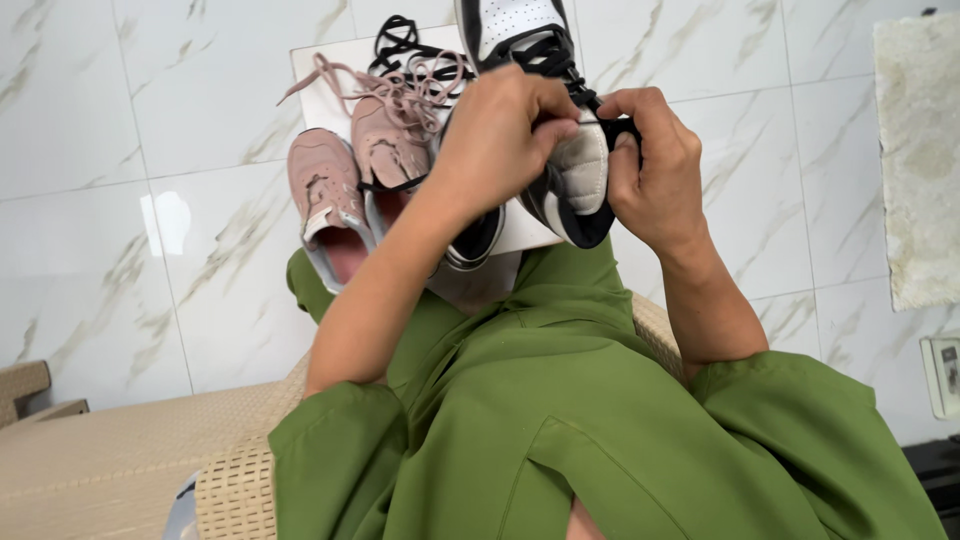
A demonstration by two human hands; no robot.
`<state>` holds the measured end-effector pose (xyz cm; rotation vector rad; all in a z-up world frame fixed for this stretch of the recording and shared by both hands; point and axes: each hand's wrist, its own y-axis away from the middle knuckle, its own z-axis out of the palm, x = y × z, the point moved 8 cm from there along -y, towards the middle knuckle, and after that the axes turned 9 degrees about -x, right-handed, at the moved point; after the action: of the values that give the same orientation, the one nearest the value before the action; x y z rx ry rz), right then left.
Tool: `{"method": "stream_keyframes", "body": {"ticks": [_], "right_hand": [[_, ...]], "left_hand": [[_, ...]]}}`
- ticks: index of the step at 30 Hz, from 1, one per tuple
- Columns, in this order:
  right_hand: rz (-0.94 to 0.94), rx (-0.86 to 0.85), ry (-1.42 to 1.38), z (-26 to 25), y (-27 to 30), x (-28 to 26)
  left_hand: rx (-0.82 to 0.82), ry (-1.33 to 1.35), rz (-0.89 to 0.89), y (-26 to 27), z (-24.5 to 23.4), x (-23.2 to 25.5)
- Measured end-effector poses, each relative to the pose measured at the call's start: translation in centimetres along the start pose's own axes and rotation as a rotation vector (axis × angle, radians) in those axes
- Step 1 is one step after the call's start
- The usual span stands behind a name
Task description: The person threads black laces through the eyelets of a white and black sneaker, pulls the laces to tighten, and ties a knot. They repeat the process on the second sneaker, adjusting the laces and securing them.
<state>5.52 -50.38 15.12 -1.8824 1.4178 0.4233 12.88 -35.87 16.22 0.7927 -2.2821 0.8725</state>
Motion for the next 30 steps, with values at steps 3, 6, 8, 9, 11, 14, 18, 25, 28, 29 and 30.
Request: {"method": "stream_keyframes", "body": {"ticks": [3,6,8,9,11,14,18,25,28,29,30], "right_hand": [[0.021,0.006,-0.058,-0.5,0.2,0.7],[0.066,0.013,-0.097,-0.8,0.1,1.4],[0.059,0.018,-0.088,-0.8,0.1,1.4],[0.058,0.016,-0.094,-0.8,0.2,1.4],[0.059,0.014,-0.106,-0.9,0.3,1.5],[0.037,-0.011,-0.119,-0.7,0.2,1.4],[0.030,-0.022,-0.154,-0.6,0.2,1.4],[0.022,-0.036,-0.162,-0.4,0.5,1.3],[0.017,-0.041,-0.147,-0.4,0.6,1.3],[0.014,-0.043,-0.143,-0.3,0.8,1.3],[0.040,-0.042,-0.132,-0.3,0.9,1.5]], "left_hand": [[-0.121,-0.091,0.000,-1.7,1.5,-0.5],[-0.177,-0.158,0.023,-2.7,2.4,-0.6],[-0.167,-0.175,0.062,-2.9,2.7,-0.2],[-0.147,-0.177,0.097,-2.8,2.7,0.1],[-0.144,-0.195,0.095,-2.9,3.0,0.1],[-0.192,-0.241,0.019,-2.9,3.9,-0.7],[-0.216,-0.260,0.022,-3.2,4.6,-1.2],[-0.250,-0.294,-0.066,-3.2,5.9,-1.9],[-0.259,-0.265,-0.088,-3.1,6.4,-2.3],[-0.261,-0.248,-0.096,-3.1,6.7,-2.4],[-0.262,-0.231,-0.104,-3.2,7.0,-2.5]]}}
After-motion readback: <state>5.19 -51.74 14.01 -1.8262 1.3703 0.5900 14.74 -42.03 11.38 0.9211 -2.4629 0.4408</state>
